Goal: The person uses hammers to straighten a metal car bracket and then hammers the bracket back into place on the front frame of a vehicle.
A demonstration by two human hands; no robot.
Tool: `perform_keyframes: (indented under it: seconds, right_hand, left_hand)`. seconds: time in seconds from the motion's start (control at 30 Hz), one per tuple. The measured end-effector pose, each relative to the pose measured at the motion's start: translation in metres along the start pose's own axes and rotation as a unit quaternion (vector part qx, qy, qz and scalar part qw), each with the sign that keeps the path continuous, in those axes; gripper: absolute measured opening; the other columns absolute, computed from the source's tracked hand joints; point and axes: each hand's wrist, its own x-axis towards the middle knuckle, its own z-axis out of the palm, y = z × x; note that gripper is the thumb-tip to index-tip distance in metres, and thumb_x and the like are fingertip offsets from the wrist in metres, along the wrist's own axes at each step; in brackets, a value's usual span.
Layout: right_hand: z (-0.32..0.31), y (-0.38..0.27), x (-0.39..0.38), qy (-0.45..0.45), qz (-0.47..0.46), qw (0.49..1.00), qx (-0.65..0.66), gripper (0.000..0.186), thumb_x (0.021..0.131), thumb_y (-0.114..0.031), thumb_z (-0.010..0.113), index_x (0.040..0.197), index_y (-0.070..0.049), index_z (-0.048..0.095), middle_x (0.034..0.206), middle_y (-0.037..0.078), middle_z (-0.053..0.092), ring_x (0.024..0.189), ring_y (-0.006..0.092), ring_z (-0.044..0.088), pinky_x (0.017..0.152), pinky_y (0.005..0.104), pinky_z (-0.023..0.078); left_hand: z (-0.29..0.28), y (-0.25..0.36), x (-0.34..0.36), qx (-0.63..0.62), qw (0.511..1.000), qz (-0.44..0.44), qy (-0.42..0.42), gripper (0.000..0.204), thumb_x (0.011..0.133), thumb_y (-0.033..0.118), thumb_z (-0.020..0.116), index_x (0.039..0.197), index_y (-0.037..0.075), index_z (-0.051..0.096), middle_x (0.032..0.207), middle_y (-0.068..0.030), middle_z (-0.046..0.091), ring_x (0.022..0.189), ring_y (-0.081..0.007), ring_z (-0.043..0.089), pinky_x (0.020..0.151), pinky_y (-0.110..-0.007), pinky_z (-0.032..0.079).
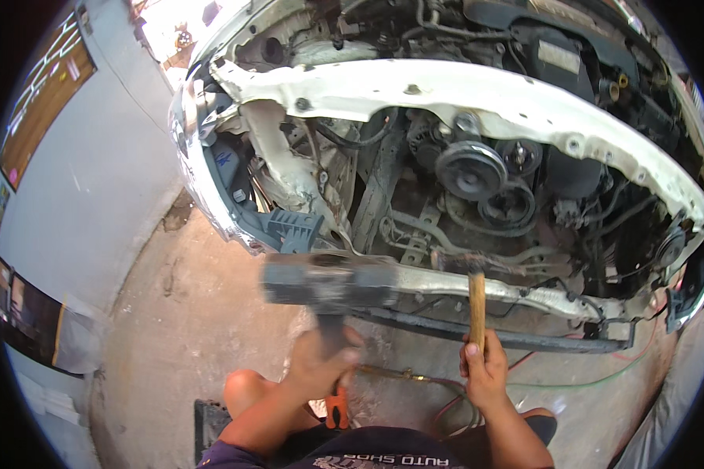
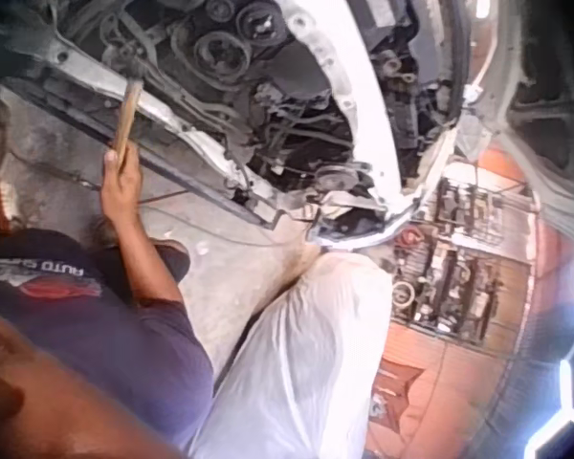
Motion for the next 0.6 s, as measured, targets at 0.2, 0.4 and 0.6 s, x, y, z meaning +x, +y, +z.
perform_keyframes:
  seconds: [0.2, 0.4, 0.6]
  right_hand:
    - [0.043, -0.003, 0.040, -0.081, 0.036, 0.993, 0.084, 0.021, 0.107, -0.023, 0.055, 0.110, -0.002, 0.056, 0.072, -0.002, 0.052, 0.059, 0.0062, 0.049, 0.053, 0.0244, 0.041]
    - [0.092, -0.002, 0.064, -0.084, 0.064, 0.966, 0.237, 0.018, 0.107, -0.021, 0.054, 0.104, -0.003, 0.052, 0.072, -0.001, 0.052, 0.056, 0.0078, 0.050, 0.050, 0.0269, 0.041]
    - [0.133, 0.008, 0.072, -0.048, 0.047, 0.976, 0.207, 0.019, 0.106, -0.019, 0.054, 0.098, -0.003, 0.051, 0.068, 0.004, 0.055, 0.055, 0.0122, 0.054, 0.050, 0.0322, 0.044]
  left_hand:
    - [-0.009, 0.106, -0.005, 0.192, 0.945, 0.070, 0.255, 0.045, 0.098, 0.025, 0.064, 0.128, -0.004, 0.049, 0.064, -0.0017, 0.053, 0.041, -0.0095, 0.047, 0.041, -0.024, 0.040]
    - [-0.012, 0.150, 0.041, 0.358, 0.883, -0.014, 0.303, 0.032, 0.102, 0.022, 0.061, 0.121, -0.003, 0.057, 0.072, -0.0010, 0.051, 0.047, -0.0084, 0.047, 0.042, -0.024, 0.040]
    - [-0.023, 0.144, 0.083, 0.391, 0.877, -0.054, 0.275, 0.027, 0.101, 0.020, 0.062, 0.113, -0.004, 0.057, 0.074, -0.0034, 0.052, 0.045, -0.0108, 0.050, 0.041, -0.026, 0.042]
